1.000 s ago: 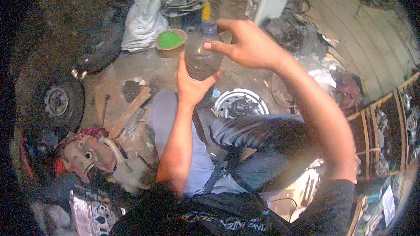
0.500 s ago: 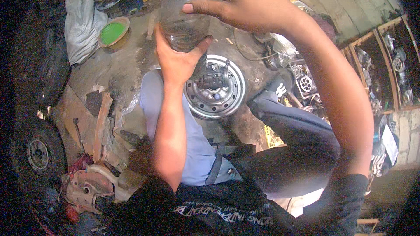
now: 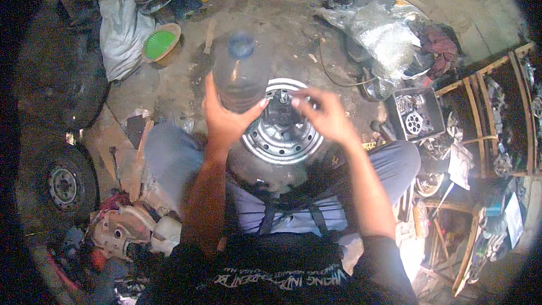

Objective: The person sits on the floor and assembles a wheel hub by hand. They unwrap a brake caliper, place it on the hub, and secure it with bolts, occasionally using a plastic bottle to apply liquid to the components.

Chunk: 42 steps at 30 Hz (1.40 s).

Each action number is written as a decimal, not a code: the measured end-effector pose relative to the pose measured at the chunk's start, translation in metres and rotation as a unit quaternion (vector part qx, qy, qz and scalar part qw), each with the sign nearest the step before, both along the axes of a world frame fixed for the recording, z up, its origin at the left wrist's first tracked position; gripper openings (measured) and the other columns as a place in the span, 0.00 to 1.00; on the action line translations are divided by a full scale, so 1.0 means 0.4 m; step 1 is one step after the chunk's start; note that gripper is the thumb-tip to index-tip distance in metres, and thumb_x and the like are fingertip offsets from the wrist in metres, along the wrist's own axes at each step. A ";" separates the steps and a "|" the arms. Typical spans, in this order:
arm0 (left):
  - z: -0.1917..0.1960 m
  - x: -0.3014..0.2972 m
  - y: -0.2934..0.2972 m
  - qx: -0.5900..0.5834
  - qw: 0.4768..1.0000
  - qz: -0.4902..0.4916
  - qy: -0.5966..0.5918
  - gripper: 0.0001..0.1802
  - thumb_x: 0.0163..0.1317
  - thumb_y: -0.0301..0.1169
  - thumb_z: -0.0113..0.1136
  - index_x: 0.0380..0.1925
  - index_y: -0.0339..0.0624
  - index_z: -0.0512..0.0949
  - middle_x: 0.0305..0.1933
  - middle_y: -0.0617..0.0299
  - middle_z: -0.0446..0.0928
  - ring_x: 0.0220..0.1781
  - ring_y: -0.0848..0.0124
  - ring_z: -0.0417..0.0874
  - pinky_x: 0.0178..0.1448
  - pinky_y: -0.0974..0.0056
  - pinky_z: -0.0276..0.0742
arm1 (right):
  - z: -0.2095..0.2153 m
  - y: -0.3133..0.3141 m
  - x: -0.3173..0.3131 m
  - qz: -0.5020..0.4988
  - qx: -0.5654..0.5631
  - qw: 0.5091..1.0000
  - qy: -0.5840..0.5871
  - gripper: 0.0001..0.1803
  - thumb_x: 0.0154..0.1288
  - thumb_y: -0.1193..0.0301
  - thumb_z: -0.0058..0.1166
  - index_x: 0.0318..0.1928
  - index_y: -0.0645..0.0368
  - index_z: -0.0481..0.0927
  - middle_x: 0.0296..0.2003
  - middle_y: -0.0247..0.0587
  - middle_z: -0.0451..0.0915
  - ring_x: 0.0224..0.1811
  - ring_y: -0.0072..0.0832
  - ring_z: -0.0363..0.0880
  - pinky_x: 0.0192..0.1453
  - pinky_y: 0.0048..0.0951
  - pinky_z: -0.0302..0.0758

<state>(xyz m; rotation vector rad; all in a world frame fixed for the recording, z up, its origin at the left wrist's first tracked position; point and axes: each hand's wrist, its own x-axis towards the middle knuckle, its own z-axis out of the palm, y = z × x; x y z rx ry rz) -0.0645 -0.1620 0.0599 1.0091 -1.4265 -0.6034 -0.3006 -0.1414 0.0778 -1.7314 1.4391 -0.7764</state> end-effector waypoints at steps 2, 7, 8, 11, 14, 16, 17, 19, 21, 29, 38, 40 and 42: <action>-0.036 0.000 0.018 0.022 0.999 0.037 -0.022 0.52 0.35 0.35 0.87 0.63 0.37 0.68 0.53 0.48 0.81 0.55 0.55 0.84 0.59 0.54 0.80 | -0.189 0.022 -0.028 -0.031 0.073 0.997 -0.022 0.17 0.69 0.62 0.63 0.49 0.61 0.87 0.47 0.47 0.88 0.51 0.35 0.86 0.60 0.37 0.77; -0.189 0.008 0.046 0.069 0.995 0.061 -0.027 0.55 0.31 0.38 0.88 0.62 0.38 0.69 0.53 0.50 0.81 0.55 0.57 0.84 0.61 0.54 0.78 | -0.497 0.072 0.035 -0.043 0.172 0.951 0.253 0.15 0.64 0.61 0.66 0.49 0.50 0.88 0.39 0.56 0.86 0.45 0.50 0.86 0.51 0.47 0.81; -0.215 0.013 0.052 0.091 0.993 0.064 -0.031 0.55 0.31 0.39 0.89 0.62 0.38 0.69 0.54 0.50 0.81 0.56 0.57 0.84 0.61 0.54 0.78 | -0.552 0.078 0.037 -0.039 0.169 0.948 0.266 0.17 0.64 0.60 0.65 0.51 0.49 0.87 0.40 0.56 0.86 0.45 0.50 0.86 0.51 0.48 0.81; -0.241 0.011 0.072 0.150 0.987 0.055 -0.017 0.55 0.29 0.41 0.89 0.61 0.38 0.69 0.55 0.49 0.81 0.56 0.58 0.84 0.62 0.55 0.78 | -0.617 0.079 0.025 -0.002 0.188 0.927 0.324 0.22 0.66 0.58 0.63 0.60 0.45 0.82 0.49 0.55 0.84 0.47 0.52 0.85 0.51 0.51 0.82; -0.224 0.007 0.091 0.220 0.970 0.060 -0.089 0.58 0.29 0.43 0.89 0.62 0.37 0.68 0.56 0.48 0.81 0.56 0.57 0.84 0.62 0.53 0.79 | -0.645 0.078 0.031 0.001 0.168 0.925 0.340 0.23 0.67 0.57 0.61 0.61 0.43 0.80 0.53 0.54 0.81 0.47 0.53 0.85 0.50 0.51 0.82; -0.234 0.003 0.086 0.213 0.970 0.066 -0.100 0.58 0.29 0.43 0.89 0.63 0.37 0.68 0.56 0.47 0.81 0.56 0.56 0.85 0.62 0.53 0.79 | -0.692 0.069 0.035 -0.003 0.135 0.923 0.359 0.22 0.68 0.59 0.59 0.62 0.43 0.79 0.57 0.53 0.78 0.47 0.52 0.86 0.49 0.50 0.82; -0.248 0.005 0.080 0.188 0.975 0.073 -0.089 0.59 0.29 0.43 0.89 0.63 0.37 0.68 0.56 0.47 0.81 0.56 0.56 0.85 0.62 0.52 0.79 | -0.696 0.064 0.046 -0.002 0.116 0.923 0.368 0.21 0.69 0.59 0.58 0.62 0.43 0.79 0.58 0.53 0.77 0.47 0.52 0.86 0.49 0.50 0.83; -0.267 0.016 0.084 0.145 0.984 0.076 -0.077 0.58 0.30 0.44 0.89 0.64 0.37 0.68 0.56 0.47 0.81 0.56 0.55 0.85 0.61 0.52 0.79 | -0.701 0.068 0.062 0.016 0.113 0.921 0.372 0.19 0.69 0.67 0.54 0.59 0.49 0.79 0.61 0.53 0.75 0.47 0.50 0.86 0.49 0.49 0.83; -0.250 0.017 0.094 0.107 0.989 0.067 -0.074 0.57 0.30 0.44 0.89 0.63 0.37 0.69 0.56 0.47 0.81 0.56 0.54 0.84 0.62 0.52 0.79 | -0.672 0.069 0.078 0.014 0.100 0.928 0.358 0.18 0.69 0.70 0.51 0.58 0.52 0.78 0.61 0.52 0.75 0.47 0.50 0.86 0.49 0.49 0.83; -0.251 -0.004 0.124 0.067 0.987 -0.119 -0.081 0.58 0.30 0.44 0.87 0.65 0.40 0.71 0.59 0.49 0.79 0.61 0.51 0.79 0.67 0.51 0.73 | -0.608 0.094 0.059 -0.107 0.004 0.973 0.202 0.27 0.57 0.70 0.66 0.58 0.57 0.77 0.50 0.57 0.80 0.43 0.56 0.86 0.51 0.49 0.82; -0.185 -0.197 0.158 0.001 0.962 -0.224 -0.154 0.55 0.32 0.44 0.86 0.64 0.37 0.71 0.56 0.47 0.79 0.56 0.48 0.81 0.63 0.48 0.75 | 0.066 0.090 -0.253 -0.174 -0.017 0.969 -0.175 0.15 0.62 0.79 0.64 0.47 0.62 0.75 0.40 0.39 0.84 0.46 0.22 0.84 0.47 0.23 0.79; -0.194 -0.236 0.152 0.013 0.961 -0.242 -0.133 0.54 0.35 0.43 0.87 0.63 0.35 0.71 0.54 0.45 0.80 0.55 0.47 0.83 0.62 0.49 0.77 | 0.098 0.117 -0.298 -0.108 -0.032 0.956 -0.270 0.17 0.62 0.86 0.62 0.49 0.64 0.72 0.45 0.42 0.83 0.51 0.28 0.84 0.55 0.26 0.79; -0.224 -0.277 0.152 0.036 0.964 -0.247 -0.092 0.54 0.35 0.43 0.87 0.63 0.34 0.70 0.54 0.43 0.80 0.54 0.47 0.84 0.60 0.49 0.79 | 0.077 0.152 -0.310 -0.102 -0.075 0.958 -0.259 0.18 0.55 0.81 0.67 0.44 0.61 0.73 0.48 0.47 0.82 0.52 0.32 0.83 0.56 0.32 0.78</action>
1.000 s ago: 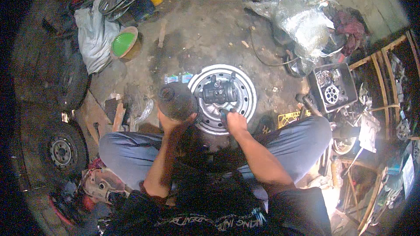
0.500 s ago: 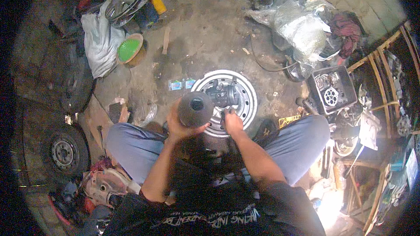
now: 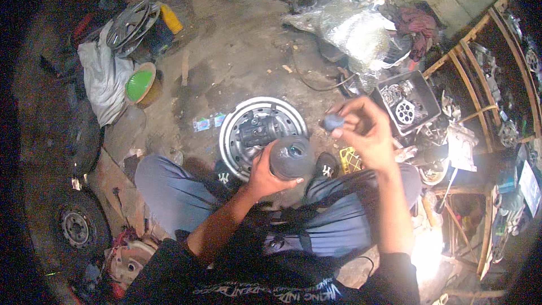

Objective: The person sits on the floor and assembles a wheel hub by hand. They unwrap a brake caliper, place it on the hub, and secure it with bolts, occasionally using a plastic bottle to apply liquid to the components.

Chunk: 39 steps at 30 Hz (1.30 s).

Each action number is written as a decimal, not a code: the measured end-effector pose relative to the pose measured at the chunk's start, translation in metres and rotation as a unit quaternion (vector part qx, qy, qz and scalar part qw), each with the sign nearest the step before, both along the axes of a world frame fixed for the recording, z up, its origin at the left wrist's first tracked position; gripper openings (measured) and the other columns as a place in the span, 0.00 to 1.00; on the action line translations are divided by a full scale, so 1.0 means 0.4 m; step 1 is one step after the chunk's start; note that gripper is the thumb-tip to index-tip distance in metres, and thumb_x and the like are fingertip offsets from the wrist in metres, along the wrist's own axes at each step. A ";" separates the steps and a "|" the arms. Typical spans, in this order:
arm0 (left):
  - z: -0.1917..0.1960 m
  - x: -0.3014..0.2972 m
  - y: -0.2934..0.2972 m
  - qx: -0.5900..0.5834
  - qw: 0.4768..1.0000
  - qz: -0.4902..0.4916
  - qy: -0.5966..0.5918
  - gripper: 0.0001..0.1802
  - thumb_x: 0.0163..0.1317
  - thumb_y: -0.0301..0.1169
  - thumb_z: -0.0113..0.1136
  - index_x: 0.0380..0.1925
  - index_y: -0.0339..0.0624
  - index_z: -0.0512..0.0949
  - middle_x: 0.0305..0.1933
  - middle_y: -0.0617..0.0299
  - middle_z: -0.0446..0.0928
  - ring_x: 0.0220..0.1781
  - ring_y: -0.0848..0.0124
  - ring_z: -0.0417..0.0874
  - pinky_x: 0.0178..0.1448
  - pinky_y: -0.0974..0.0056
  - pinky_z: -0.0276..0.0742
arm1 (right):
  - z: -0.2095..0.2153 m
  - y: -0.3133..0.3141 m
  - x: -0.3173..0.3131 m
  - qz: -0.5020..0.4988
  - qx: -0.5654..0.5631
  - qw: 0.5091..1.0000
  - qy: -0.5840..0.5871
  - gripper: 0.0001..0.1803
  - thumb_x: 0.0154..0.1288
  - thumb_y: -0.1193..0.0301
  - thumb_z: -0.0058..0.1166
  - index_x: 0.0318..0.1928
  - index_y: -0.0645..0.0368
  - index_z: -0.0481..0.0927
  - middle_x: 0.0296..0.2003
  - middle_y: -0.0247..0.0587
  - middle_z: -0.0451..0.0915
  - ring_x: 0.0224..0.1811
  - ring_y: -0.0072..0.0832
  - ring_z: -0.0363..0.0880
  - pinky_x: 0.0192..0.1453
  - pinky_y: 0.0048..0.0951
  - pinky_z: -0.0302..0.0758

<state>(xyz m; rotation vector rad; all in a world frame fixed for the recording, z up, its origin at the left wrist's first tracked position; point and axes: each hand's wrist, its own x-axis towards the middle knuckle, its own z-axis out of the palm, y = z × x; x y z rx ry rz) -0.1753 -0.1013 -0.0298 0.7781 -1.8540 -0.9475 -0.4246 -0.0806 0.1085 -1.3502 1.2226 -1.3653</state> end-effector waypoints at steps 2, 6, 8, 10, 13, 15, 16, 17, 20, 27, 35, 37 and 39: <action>-0.025 -0.027 -0.005 0.007 1.000 0.003 -0.002 0.54 0.36 0.41 0.87 0.63 0.32 0.69 0.52 0.41 0.81 0.52 0.46 0.86 0.57 0.51 0.81 | -0.033 0.020 0.026 -0.014 -0.037 0.996 0.077 0.18 0.52 0.82 0.69 0.40 0.61 0.75 0.48 0.48 0.82 0.53 0.35 0.82 0.63 0.37 0.75; -0.031 -0.041 -0.008 0.004 0.999 0.000 -0.047 0.55 0.36 0.42 0.87 0.64 0.33 0.68 0.54 0.41 0.80 0.55 0.45 0.84 0.59 0.50 0.79 | -0.084 0.011 0.073 0.046 -0.035 0.995 0.084 0.19 0.50 0.79 0.74 0.39 0.61 0.76 0.46 0.48 0.83 0.52 0.35 0.81 0.63 0.38 0.73; -0.037 -0.039 -0.011 0.001 0.997 -0.001 -0.072 0.55 0.35 0.42 0.86 0.64 0.33 0.68 0.55 0.42 0.79 0.56 0.45 0.83 0.60 0.49 0.79 | -0.102 0.008 0.080 0.047 -0.034 0.997 0.044 0.18 0.50 0.78 0.75 0.38 0.61 0.76 0.46 0.47 0.83 0.54 0.36 0.81 0.63 0.38 0.73; -0.042 -0.043 -0.024 -0.008 0.996 -0.007 -0.085 0.55 0.35 0.42 0.86 0.64 0.34 0.69 0.55 0.42 0.79 0.55 0.45 0.83 0.60 0.49 0.79 | -0.094 0.012 0.063 0.049 -0.030 0.994 0.094 0.17 0.50 0.78 0.74 0.38 0.60 0.77 0.47 0.47 0.84 0.54 0.37 0.82 0.61 0.38 0.75; -0.048 -0.045 -0.039 -0.019 0.995 -0.018 -0.094 0.54 0.35 0.42 0.86 0.63 0.35 0.70 0.54 0.42 0.79 0.54 0.45 0.83 0.58 0.49 0.80 | -0.045 0.014 0.038 0.078 -0.030 0.981 0.174 0.17 0.54 0.78 0.70 0.46 0.61 0.81 0.48 0.46 0.84 0.56 0.42 0.82 0.62 0.40 0.76; -0.049 -0.055 -0.050 -0.028 0.995 -0.034 -0.092 0.54 0.35 0.41 0.86 0.63 0.35 0.70 0.54 0.42 0.80 0.54 0.45 0.83 0.57 0.49 0.80 | -0.028 0.025 0.021 0.091 -0.028 0.972 0.216 0.19 0.56 0.78 0.68 0.50 0.60 0.82 0.49 0.47 0.83 0.57 0.44 0.82 0.62 0.41 0.76; -0.047 -0.059 -0.055 -0.033 0.994 -0.043 -0.092 0.53 0.35 0.41 0.86 0.63 0.35 0.70 0.54 0.42 0.80 0.54 0.44 0.84 0.57 0.49 0.80 | -0.025 0.028 0.010 0.102 -0.035 0.966 0.234 0.21 0.57 0.79 0.66 0.53 0.59 0.83 0.50 0.47 0.82 0.57 0.46 0.81 0.61 0.42 0.77; -0.042 -0.064 -0.058 -0.036 0.993 -0.049 -0.097 0.53 0.35 0.41 0.86 0.63 0.34 0.70 0.53 0.42 0.80 0.53 0.44 0.84 0.57 0.49 0.80 | -0.023 0.032 0.004 0.104 -0.033 0.964 0.244 0.20 0.58 0.78 0.66 0.53 0.58 0.83 0.50 0.47 0.81 0.58 0.46 0.80 0.61 0.41 0.77; -0.025 -0.077 -0.060 -0.046 0.991 -0.066 -0.108 0.53 0.35 0.41 0.86 0.63 0.34 0.70 0.53 0.42 0.80 0.53 0.44 0.84 0.58 0.49 0.79 | -0.013 0.038 -0.003 0.094 -0.060 0.953 0.281 0.19 0.59 0.74 0.67 0.51 0.57 0.83 0.46 0.47 0.79 0.52 0.48 0.82 0.54 0.40 0.79; -0.048 -0.114 -0.061 -0.012 0.992 -0.078 -0.099 0.53 0.36 0.41 0.86 0.64 0.34 0.70 0.56 0.42 0.80 0.56 0.45 0.83 0.61 0.49 0.79 | 0.013 0.029 -0.006 0.063 -0.039 0.910 0.407 0.17 0.58 0.66 0.68 0.46 0.58 0.81 0.37 0.48 0.75 0.38 0.52 0.80 0.41 0.47 0.78; -0.054 -0.121 -0.066 -0.004 0.986 -0.087 -0.139 0.54 0.36 0.43 0.87 0.65 0.37 0.69 0.58 0.45 0.79 0.60 0.48 0.81 0.64 0.49 0.77 | 0.013 0.031 -0.020 0.066 -0.032 0.875 0.478 0.16 0.60 0.64 0.66 0.40 0.62 0.77 0.33 0.50 0.78 0.37 0.52 0.81 0.37 0.47 0.77; -0.065 -0.121 -0.062 0.001 0.986 -0.085 -0.142 0.54 0.37 0.43 0.86 0.65 0.37 0.69 0.58 0.45 0.79 0.60 0.48 0.81 0.63 0.49 0.77 | 0.005 0.035 -0.013 0.046 -0.025 0.873 0.485 0.17 0.61 0.63 0.66 0.40 0.62 0.76 0.33 0.50 0.78 0.36 0.53 0.81 0.36 0.46 0.77; -0.048 -0.131 -0.064 0.042 0.986 -0.090 -0.136 0.53 0.37 0.42 0.86 0.64 0.34 0.69 0.57 0.43 0.79 0.59 0.45 0.81 0.62 0.49 0.78 | -0.012 0.036 -0.009 0.018 -0.021 0.879 0.475 0.17 0.62 0.63 0.65 0.40 0.62 0.75 0.32 0.50 0.78 0.35 0.54 0.81 0.35 0.46 0.77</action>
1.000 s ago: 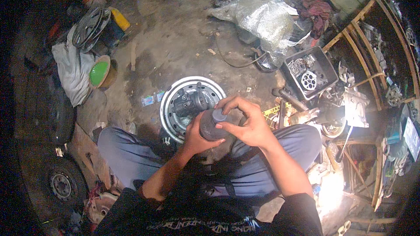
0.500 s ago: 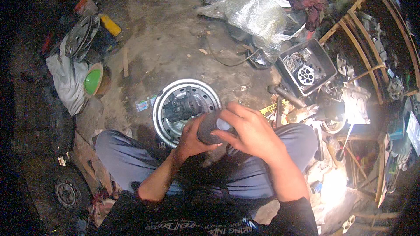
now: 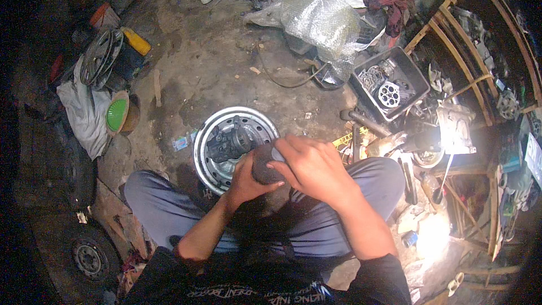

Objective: The person sits on the floor and assembles a wheel hub by hand. They unwrap a brake caliper, place it on the hub, and secure it with bolts, occasionally using a plastic bottle to apply liquid to the components.

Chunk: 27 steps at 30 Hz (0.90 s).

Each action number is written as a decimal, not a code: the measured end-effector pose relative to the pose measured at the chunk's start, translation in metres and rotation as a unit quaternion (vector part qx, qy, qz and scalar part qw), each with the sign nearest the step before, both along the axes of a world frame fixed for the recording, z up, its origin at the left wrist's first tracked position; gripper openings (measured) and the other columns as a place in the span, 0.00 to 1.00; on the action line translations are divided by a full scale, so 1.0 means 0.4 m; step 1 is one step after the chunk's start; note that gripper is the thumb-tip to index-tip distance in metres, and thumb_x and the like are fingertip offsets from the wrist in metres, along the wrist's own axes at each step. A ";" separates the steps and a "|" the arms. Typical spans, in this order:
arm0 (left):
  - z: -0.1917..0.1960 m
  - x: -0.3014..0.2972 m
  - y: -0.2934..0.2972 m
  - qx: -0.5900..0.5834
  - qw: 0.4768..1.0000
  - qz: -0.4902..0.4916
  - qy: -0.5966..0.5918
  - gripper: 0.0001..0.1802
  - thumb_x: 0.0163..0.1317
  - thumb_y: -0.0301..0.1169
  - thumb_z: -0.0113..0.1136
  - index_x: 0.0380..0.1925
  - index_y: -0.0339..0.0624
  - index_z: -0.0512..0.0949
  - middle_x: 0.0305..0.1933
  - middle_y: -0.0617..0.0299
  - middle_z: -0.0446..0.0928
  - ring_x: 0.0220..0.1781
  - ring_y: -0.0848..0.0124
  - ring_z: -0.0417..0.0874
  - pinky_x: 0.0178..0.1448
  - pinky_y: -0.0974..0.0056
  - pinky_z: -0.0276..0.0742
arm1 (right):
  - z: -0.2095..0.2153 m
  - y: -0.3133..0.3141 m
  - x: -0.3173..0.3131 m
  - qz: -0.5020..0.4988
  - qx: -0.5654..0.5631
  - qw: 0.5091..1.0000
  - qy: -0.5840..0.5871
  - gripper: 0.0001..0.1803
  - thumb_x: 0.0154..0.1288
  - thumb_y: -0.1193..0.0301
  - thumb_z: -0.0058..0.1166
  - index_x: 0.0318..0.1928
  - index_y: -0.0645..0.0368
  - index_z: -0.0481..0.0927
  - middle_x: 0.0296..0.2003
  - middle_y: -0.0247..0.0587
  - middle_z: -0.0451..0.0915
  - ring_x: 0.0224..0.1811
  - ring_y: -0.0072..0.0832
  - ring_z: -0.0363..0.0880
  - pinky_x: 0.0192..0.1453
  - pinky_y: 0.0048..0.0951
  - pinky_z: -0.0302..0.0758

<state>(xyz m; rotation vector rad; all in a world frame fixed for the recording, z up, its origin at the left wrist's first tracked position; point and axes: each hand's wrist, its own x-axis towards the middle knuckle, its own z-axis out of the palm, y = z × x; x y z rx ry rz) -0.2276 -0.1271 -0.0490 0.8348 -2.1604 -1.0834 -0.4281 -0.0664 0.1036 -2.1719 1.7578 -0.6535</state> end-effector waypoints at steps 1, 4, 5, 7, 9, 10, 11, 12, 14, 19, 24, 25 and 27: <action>0.008 -0.006 -0.002 0.021 1.000 0.000 0.002 0.53 0.37 0.41 0.85 0.64 0.33 0.69 0.56 0.42 0.79 0.58 0.44 0.81 0.61 0.49 0.78 | -0.011 0.000 0.000 -0.014 -0.008 1.000 -0.016 0.17 0.62 0.63 0.65 0.41 0.61 0.75 0.33 0.50 0.78 0.35 0.54 0.81 0.34 0.47 0.76; 0.016 -0.020 -0.006 0.021 1.000 -0.011 0.017 0.54 0.38 0.43 0.85 0.65 0.33 0.69 0.56 0.42 0.79 0.58 0.44 0.82 0.62 0.49 0.78 | -0.006 0.008 -0.009 -0.017 -0.005 1.000 -0.020 0.17 0.63 0.64 0.63 0.44 0.61 0.74 0.34 0.51 0.78 0.37 0.54 0.81 0.36 0.48 0.77; 0.011 -0.018 -0.006 0.002 1.000 -0.009 0.019 0.54 0.38 0.43 0.85 0.65 0.33 0.69 0.56 0.42 0.79 0.58 0.45 0.82 0.62 0.50 0.78 | -0.001 0.009 -0.011 -0.006 0.000 1.000 -0.015 0.17 0.64 0.64 0.63 0.46 0.60 0.75 0.35 0.51 0.78 0.38 0.54 0.81 0.38 0.48 0.77; -0.008 -0.013 -0.006 -0.035 0.999 -0.007 0.024 0.54 0.38 0.43 0.85 0.65 0.33 0.68 0.56 0.41 0.79 0.58 0.46 0.82 0.62 0.50 0.78 | 0.009 0.008 -0.023 0.033 0.015 0.999 -0.016 0.17 0.62 0.66 0.64 0.48 0.61 0.77 0.37 0.51 0.78 0.40 0.53 0.80 0.39 0.46 0.76; -0.010 -0.014 -0.006 -0.046 0.999 -0.019 0.010 0.54 0.38 0.43 0.85 0.65 0.33 0.68 0.57 0.41 0.79 0.58 0.46 0.82 0.62 0.50 0.78 | 0.020 0.015 -0.048 0.055 0.041 0.997 -0.018 0.18 0.62 0.67 0.64 0.49 0.61 0.78 0.39 0.51 0.78 0.43 0.52 0.80 0.42 0.47 0.76; -0.011 -0.014 -0.005 -0.051 0.998 -0.024 0.003 0.54 0.38 0.43 0.85 0.65 0.33 0.68 0.57 0.41 0.79 0.58 0.46 0.82 0.62 0.50 0.78 | 0.025 0.019 -0.062 0.063 0.058 0.996 -0.020 0.18 0.63 0.67 0.62 0.50 0.61 0.78 0.41 0.51 0.78 0.46 0.51 0.80 0.44 0.48 0.76; -0.015 -0.017 -0.003 -0.033 0.999 -0.027 -0.004 0.55 0.38 0.44 0.86 0.66 0.33 0.68 0.58 0.41 0.78 0.60 0.46 0.81 0.63 0.50 0.77 | 0.026 0.023 -0.072 0.069 0.075 0.995 -0.023 0.18 0.63 0.68 0.61 0.51 0.60 0.77 0.42 0.51 0.78 0.48 0.51 0.79 0.46 0.49 0.76; -0.020 -0.020 0.000 -0.016 0.999 -0.030 -0.011 0.57 0.37 0.46 0.86 0.66 0.33 0.67 0.59 0.42 0.78 0.61 0.46 0.80 0.65 0.50 0.76 | 0.020 0.024 -0.073 0.058 0.050 0.997 -0.021 0.18 0.63 0.67 0.62 0.50 0.60 0.77 0.41 0.52 0.78 0.46 0.51 0.80 0.45 0.49 0.77; -0.022 -0.025 0.004 0.017 0.999 -0.037 -0.022 0.58 0.37 0.47 0.86 0.67 0.34 0.67 0.61 0.42 0.77 0.63 0.46 0.79 0.67 0.50 0.75 | 0.002 0.027 -0.073 0.036 0.004 0.999 -0.020 0.17 0.63 0.65 0.62 0.48 0.61 0.78 0.38 0.52 0.79 0.43 0.52 0.81 0.44 0.49 0.77; 0.001 -0.049 0.015 -0.044 0.998 -0.046 0.013 0.53 0.39 0.44 0.85 0.63 0.32 0.69 0.54 0.41 0.80 0.55 0.45 0.84 0.59 0.50 0.79 | -0.010 0.018 -0.047 -0.025 0.015 0.999 0.033 0.18 0.62 0.60 0.65 0.40 0.61 0.77 0.28 0.52 0.79 0.33 0.54 0.81 0.36 0.47 0.77; -0.006 -0.058 0.014 0.076 0.996 -0.042 -0.016 0.56 0.39 0.45 0.86 0.67 0.36 0.66 0.62 0.42 0.76 0.65 0.49 0.79 0.67 0.50 0.74 | -0.022 0.015 -0.038 -0.070 -0.017 0.997 0.003 0.18 0.61 0.60 0.66 0.39 0.61 0.76 0.28 0.53 0.80 0.32 0.55 0.81 0.34 0.47 0.77; -0.005 -0.062 0.010 0.094 0.995 -0.040 -0.012 0.56 0.39 0.45 0.86 0.66 0.36 0.67 0.62 0.42 0.76 0.65 0.49 0.79 0.67 0.50 0.74 | -0.022 0.016 -0.037 -0.090 -0.008 0.996 -0.010 0.18 0.61 0.60 0.66 0.39 0.61 0.76 0.29 0.53 0.80 0.33 0.55 0.81 0.35 0.47 0.77; -0.010 -0.066 0.009 0.046 0.999 -0.027 0.009 0.55 0.38 0.44 0.86 0.65 0.35 0.67 0.56 0.41 0.79 0.58 0.46 0.82 0.60 0.51 0.79 | -0.020 0.014 -0.039 -0.093 0.010 0.995 -0.033 0.18 0.61 0.61 0.66 0.41 0.61 0.77 0.32 0.53 0.80 0.36 0.55 0.81 0.38 0.47 0.77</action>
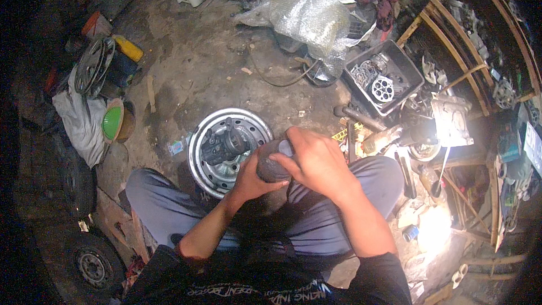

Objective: The person sits on the floor and assembles a wheel hub by hand. They unwrap a brake caliper, place it on the hub, and secure it with bolts, occasionally using a plastic bottle to apply liquid to the components.

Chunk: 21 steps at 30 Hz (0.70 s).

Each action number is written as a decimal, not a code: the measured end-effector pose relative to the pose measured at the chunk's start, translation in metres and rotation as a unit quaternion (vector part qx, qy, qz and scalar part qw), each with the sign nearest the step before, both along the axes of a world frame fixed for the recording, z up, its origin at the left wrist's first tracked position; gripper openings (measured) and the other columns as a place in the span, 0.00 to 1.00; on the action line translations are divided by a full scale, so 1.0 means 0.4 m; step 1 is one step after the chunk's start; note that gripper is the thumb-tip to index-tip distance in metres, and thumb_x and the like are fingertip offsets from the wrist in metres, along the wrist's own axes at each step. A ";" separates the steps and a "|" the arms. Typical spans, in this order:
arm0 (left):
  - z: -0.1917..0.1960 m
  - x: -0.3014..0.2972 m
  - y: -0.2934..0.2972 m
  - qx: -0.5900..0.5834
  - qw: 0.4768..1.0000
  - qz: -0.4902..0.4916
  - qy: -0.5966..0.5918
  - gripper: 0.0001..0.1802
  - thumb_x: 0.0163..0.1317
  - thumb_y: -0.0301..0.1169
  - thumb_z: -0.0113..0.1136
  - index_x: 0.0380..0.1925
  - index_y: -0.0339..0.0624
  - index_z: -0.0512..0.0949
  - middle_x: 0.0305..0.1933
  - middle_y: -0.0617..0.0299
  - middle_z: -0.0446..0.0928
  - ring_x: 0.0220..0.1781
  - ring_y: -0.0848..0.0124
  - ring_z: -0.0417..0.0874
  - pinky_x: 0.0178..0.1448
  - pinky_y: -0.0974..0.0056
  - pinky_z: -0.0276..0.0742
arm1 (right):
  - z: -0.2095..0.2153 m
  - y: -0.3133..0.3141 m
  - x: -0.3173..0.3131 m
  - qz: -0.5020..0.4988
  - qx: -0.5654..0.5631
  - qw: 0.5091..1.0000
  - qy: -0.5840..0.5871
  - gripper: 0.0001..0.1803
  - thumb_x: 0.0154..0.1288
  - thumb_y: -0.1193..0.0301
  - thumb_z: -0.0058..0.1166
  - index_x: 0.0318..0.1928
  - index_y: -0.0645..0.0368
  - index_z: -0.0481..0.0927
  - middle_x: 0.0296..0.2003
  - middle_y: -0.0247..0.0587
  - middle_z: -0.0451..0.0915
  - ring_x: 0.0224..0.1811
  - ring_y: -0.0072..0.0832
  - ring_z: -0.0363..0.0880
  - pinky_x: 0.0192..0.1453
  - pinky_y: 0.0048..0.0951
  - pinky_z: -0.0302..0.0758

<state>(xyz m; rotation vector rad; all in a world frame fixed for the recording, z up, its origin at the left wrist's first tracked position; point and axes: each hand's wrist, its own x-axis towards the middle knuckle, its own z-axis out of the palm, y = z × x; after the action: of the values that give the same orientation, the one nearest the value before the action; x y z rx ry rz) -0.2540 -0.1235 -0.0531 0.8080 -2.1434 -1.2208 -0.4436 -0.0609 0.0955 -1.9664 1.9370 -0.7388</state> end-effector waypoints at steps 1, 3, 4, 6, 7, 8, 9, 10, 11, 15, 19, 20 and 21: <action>-0.003 -0.002 -0.001 -0.024 1.000 0.007 0.011 0.55 0.37 0.44 0.86 0.65 0.34 0.68 0.54 0.41 0.80 0.55 0.45 0.84 0.57 0.51 0.81 | 0.003 0.002 -0.009 0.015 0.008 1.000 -0.010 0.18 0.62 0.62 0.66 0.43 0.61 0.78 0.34 0.53 0.80 0.38 0.54 0.81 0.40 0.47 0.77; -0.005 0.003 -0.004 -0.042 0.999 0.004 0.014 0.55 0.38 0.44 0.86 0.65 0.34 0.68 0.54 0.41 0.80 0.54 0.45 0.84 0.57 0.51 0.80 | 0.002 0.003 -0.025 0.053 0.017 0.998 -0.043 0.18 0.62 0.63 0.66 0.47 0.60 0.79 0.38 0.52 0.79 0.43 0.54 0.81 0.44 0.47 0.77; -0.006 0.005 -0.005 -0.052 0.999 0.003 0.016 0.55 0.38 0.44 0.86 0.65 0.34 0.68 0.54 0.41 0.80 0.54 0.44 0.84 0.57 0.51 0.80 | 0.000 0.003 -0.034 0.074 0.019 0.995 -0.064 0.19 0.62 0.64 0.66 0.49 0.60 0.79 0.40 0.52 0.79 0.45 0.54 0.80 0.46 0.47 0.77; -0.013 0.003 -0.001 -0.053 0.998 0.011 0.023 0.54 0.38 0.44 0.85 0.65 0.35 0.68 0.53 0.41 0.80 0.54 0.44 0.84 0.57 0.50 0.80 | 0.001 0.003 -0.048 0.112 0.036 0.988 -0.102 0.21 0.62 0.67 0.65 0.54 0.59 0.80 0.47 0.50 0.78 0.49 0.53 0.79 0.50 0.46 0.76; -0.016 0.002 0.002 -0.053 0.998 0.016 0.026 0.54 0.38 0.45 0.85 0.65 0.35 0.68 0.53 0.41 0.81 0.53 0.44 0.84 0.57 0.50 0.80 | 0.001 0.003 -0.057 0.118 0.038 0.987 -0.103 0.20 0.62 0.66 0.66 0.53 0.59 0.80 0.46 0.50 0.78 0.48 0.54 0.79 0.49 0.46 0.76; -0.010 -0.002 0.002 -0.050 0.998 0.006 0.022 0.54 0.39 0.45 0.85 0.65 0.35 0.68 0.53 0.41 0.81 0.54 0.44 0.84 0.57 0.50 0.80 | -0.001 0.002 -0.068 0.122 0.040 0.986 -0.103 0.20 0.61 0.66 0.66 0.52 0.60 0.80 0.44 0.51 0.79 0.47 0.54 0.79 0.48 0.46 0.76; -0.002 -0.004 0.002 -0.048 0.999 -0.005 0.018 0.54 0.39 0.45 0.85 0.65 0.35 0.68 0.53 0.40 0.81 0.54 0.43 0.84 0.57 0.50 0.80 | -0.002 -0.001 -0.071 0.127 0.042 0.985 -0.104 0.20 0.61 0.65 0.66 0.51 0.60 0.80 0.43 0.51 0.79 0.47 0.54 0.80 0.47 0.46 0.76; 0.003 -0.005 0.003 -0.045 0.999 -0.014 0.013 0.53 0.39 0.45 0.85 0.65 0.36 0.68 0.53 0.40 0.80 0.54 0.43 0.84 0.57 0.49 0.80 | 0.002 0.000 -0.065 0.092 0.051 0.991 -0.086 0.19 0.58 0.68 0.69 0.46 0.64 0.80 0.37 0.51 0.81 0.45 0.51 0.82 0.49 0.42 0.77; 0.005 -0.006 0.004 -0.035 0.999 -0.017 0.012 0.53 0.40 0.45 0.85 0.65 0.36 0.68 0.53 0.40 0.80 0.54 0.43 0.84 0.57 0.49 0.80 | 0.010 -0.002 -0.057 0.072 0.077 0.993 -0.055 0.19 0.58 0.67 0.69 0.46 0.64 0.80 0.37 0.52 0.81 0.44 0.52 0.82 0.48 0.42 0.77; -0.005 -0.005 0.011 -0.033 0.999 -0.018 0.012 0.53 0.41 0.45 0.84 0.66 0.37 0.68 0.54 0.40 0.80 0.55 0.42 0.83 0.58 0.49 0.80 | 0.013 -0.010 -0.021 0.022 0.110 0.994 0.013 0.19 0.58 0.66 0.70 0.44 0.64 0.80 0.37 0.53 0.81 0.43 0.54 0.82 0.46 0.44 0.77; 0.009 -0.014 0.010 -0.006 1.000 0.005 0.027 0.53 0.41 0.44 0.84 0.66 0.36 0.67 0.54 0.39 0.80 0.55 0.42 0.83 0.58 0.48 0.80 | -0.021 -0.010 -0.033 0.054 0.001 0.996 -0.066 0.20 0.61 0.60 0.67 0.45 0.61 0.80 0.39 0.54 0.82 0.43 0.56 0.82 0.45 0.49 0.77; 0.007 -0.011 0.007 -0.009 0.999 0.006 0.030 0.53 0.41 0.43 0.84 0.66 0.36 0.67 0.54 0.39 0.80 0.55 0.42 0.83 0.58 0.49 0.80 | -0.022 -0.011 -0.041 0.067 0.007 0.995 -0.076 0.20 0.61 0.60 0.67 0.45 0.61 0.79 0.39 0.54 0.82 0.44 0.56 0.81 0.45 0.48 0.77; 0.004 -0.007 0.005 -0.012 0.999 0.008 0.034 0.53 0.41 0.43 0.84 0.66 0.36 0.67 0.54 0.39 0.80 0.56 0.42 0.83 0.58 0.49 0.80 | -0.023 -0.011 -0.050 0.079 0.014 0.993 -0.086 0.20 0.61 0.61 0.67 0.46 0.61 0.79 0.40 0.54 0.82 0.44 0.56 0.81 0.46 0.48 0.77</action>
<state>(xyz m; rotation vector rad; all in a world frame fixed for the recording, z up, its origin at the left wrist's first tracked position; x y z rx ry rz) -0.2567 -0.1217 -0.0516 0.7609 -2.0897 -1.1952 -0.4637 -0.0653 0.0862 -1.9440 1.6626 -0.8048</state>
